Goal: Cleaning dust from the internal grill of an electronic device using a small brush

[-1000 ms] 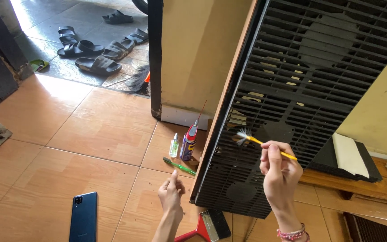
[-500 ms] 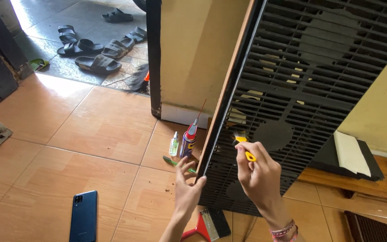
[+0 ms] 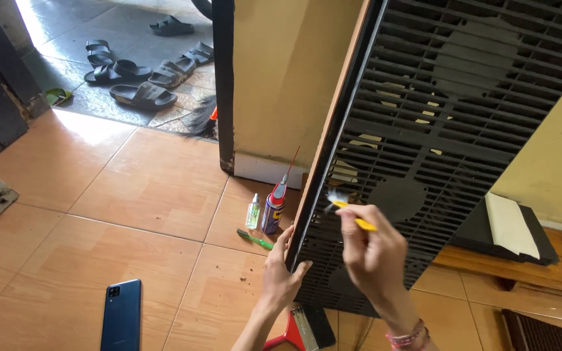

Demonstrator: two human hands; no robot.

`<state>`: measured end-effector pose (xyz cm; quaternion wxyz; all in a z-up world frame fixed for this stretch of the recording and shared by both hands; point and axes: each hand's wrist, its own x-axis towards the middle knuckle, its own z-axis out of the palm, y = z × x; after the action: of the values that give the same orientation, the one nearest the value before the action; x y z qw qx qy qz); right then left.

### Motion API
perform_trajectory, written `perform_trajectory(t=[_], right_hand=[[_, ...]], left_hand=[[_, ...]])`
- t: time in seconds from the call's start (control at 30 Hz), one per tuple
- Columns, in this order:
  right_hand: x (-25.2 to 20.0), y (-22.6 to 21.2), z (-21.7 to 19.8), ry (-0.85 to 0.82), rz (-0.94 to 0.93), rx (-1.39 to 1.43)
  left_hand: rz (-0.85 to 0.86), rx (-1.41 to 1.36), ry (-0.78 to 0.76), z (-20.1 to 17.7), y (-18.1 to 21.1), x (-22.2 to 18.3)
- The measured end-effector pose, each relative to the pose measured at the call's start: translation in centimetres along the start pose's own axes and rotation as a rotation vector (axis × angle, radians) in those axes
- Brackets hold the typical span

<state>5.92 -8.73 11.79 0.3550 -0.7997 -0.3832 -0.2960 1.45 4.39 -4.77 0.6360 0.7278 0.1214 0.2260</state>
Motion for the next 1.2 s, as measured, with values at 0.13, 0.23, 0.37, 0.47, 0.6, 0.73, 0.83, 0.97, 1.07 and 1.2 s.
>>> perform_trajectory(t=[0.13, 0.23, 0.37, 0.47, 0.6, 0.73, 0.83, 0.97, 1.07, 1.2], right_hand=[[-0.2, -0.8, -1.7, 0.042, 0.335, 0.393], [0.7, -0.5, -2.2, 0.079, 0.474, 0.712], [0.3, 1.5, -1.3, 0.128, 0.643, 0.830], [-0.1, 2.2, -0.6, 0.147, 0.735, 0.892], [-0.3, 1.9, -0.6, 0.135, 0.763, 0.773], [0.1, 0.4, -0.7, 0.137, 0.694, 0.645], [0.3, -0.5, -0.4, 0.068, 0.579, 0.300], [1.3, -1.0, 0.5, -0.107, 0.275, 0.045], [1.0, -0.3, 1.3, 0.027, 0.468, 0.576], [-0.3, 0.9, 1.0, 0.426, 0.757, 1.205]], left_hand=[[-0.062, -0.013, -0.034, -1.2, 0.8, 0.0], [-0.067, -0.065, -0.033, -1.5, 1.0, 0.4], [-0.127, 0.040, -0.030, -1.6, -0.2, 0.4], [-0.109, 0.048, -0.027, -1.7, -0.5, 0.4], [-0.133, 0.094, -0.029, -1.8, -0.8, 0.2], [-0.148, 0.099, -0.027, -2.0, -0.7, 0.1], [-0.148, 0.097, -0.037, -2.1, -1.0, 0.2], [-0.163, 0.084, -0.033, -2.1, -0.5, 0.0], [-0.156, 0.078, -0.033, -2.2, -0.4, 0.1], [-0.127, 0.074, -0.049, -2.1, -1.3, 0.3]])
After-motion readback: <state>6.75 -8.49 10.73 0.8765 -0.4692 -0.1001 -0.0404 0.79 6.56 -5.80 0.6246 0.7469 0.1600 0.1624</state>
